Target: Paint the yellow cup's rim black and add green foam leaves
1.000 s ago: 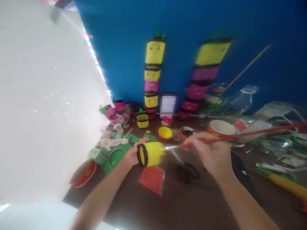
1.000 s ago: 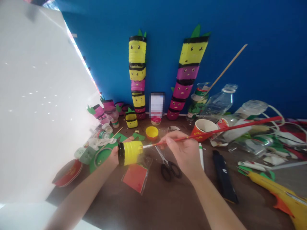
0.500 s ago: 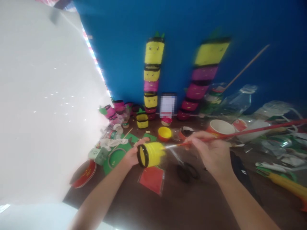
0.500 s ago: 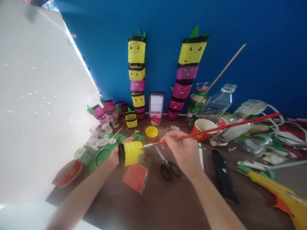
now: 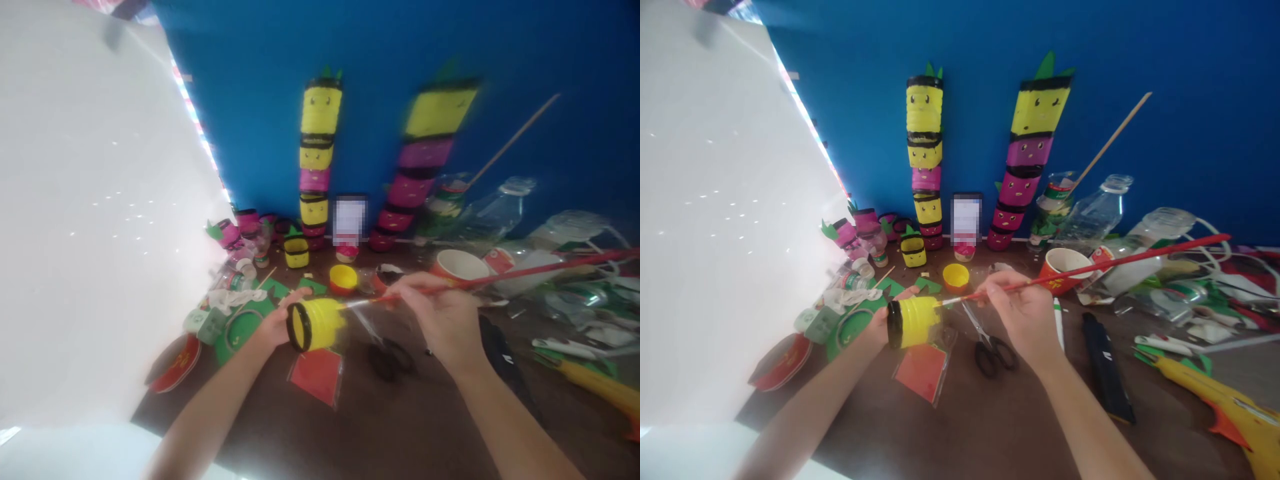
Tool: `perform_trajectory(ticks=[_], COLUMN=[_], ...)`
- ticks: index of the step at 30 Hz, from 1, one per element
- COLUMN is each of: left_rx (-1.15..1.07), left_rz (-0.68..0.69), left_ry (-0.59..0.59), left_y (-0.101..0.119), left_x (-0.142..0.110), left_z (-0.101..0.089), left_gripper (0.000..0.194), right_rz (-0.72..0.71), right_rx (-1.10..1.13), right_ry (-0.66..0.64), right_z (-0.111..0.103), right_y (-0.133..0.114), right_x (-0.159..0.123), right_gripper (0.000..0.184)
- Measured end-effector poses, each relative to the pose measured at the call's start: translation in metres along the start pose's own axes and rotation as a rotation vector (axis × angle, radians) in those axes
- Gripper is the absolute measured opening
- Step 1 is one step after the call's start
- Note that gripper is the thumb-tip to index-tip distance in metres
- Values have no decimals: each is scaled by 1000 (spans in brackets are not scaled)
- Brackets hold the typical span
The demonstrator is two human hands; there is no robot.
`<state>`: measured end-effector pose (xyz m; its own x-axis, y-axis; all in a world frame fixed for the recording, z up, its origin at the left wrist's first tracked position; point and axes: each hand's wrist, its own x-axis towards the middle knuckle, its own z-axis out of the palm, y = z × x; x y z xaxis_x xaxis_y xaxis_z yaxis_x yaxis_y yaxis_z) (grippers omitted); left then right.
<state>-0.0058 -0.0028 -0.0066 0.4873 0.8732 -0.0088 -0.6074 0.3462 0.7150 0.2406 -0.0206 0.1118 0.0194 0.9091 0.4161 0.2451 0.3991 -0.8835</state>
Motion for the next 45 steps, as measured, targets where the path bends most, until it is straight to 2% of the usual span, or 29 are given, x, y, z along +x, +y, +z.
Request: perform_trajectory(ticks=[5,9,14,19,23,30,36,45], left_rx=[-12,-4,-26,-21,-16,-12,2,15], left_rz=[-3,-15,10,-4,-18,-10,7,0], left_ry=[-11,-23,-41,-33,-40,-40,-32,-19], left_y=[1,2,1,1,1,-1,0,1], left_x=[1,1,1,0,1,1,0,0], left_z=[0,1,2,2,0,-1,-1,1], left_gripper=[77,77,72,74,77,77,75,74], right_rz=[22,28,42,7,41,44,-20,-29], right_rx=[172,96,148,27,80,45,-49,-53], right_ry=[-54,-72,-66,-59,-67,-39,-53,-42], right_z=[3,4,2,1,2,3,2,2], right_y=[4,3,3,0,-2,-9,-12,-16], right_x=[-1,-2,-2,-3,-2,-4,-5,-6], right_gripper=[14,17,15,18,17,19,18,17])
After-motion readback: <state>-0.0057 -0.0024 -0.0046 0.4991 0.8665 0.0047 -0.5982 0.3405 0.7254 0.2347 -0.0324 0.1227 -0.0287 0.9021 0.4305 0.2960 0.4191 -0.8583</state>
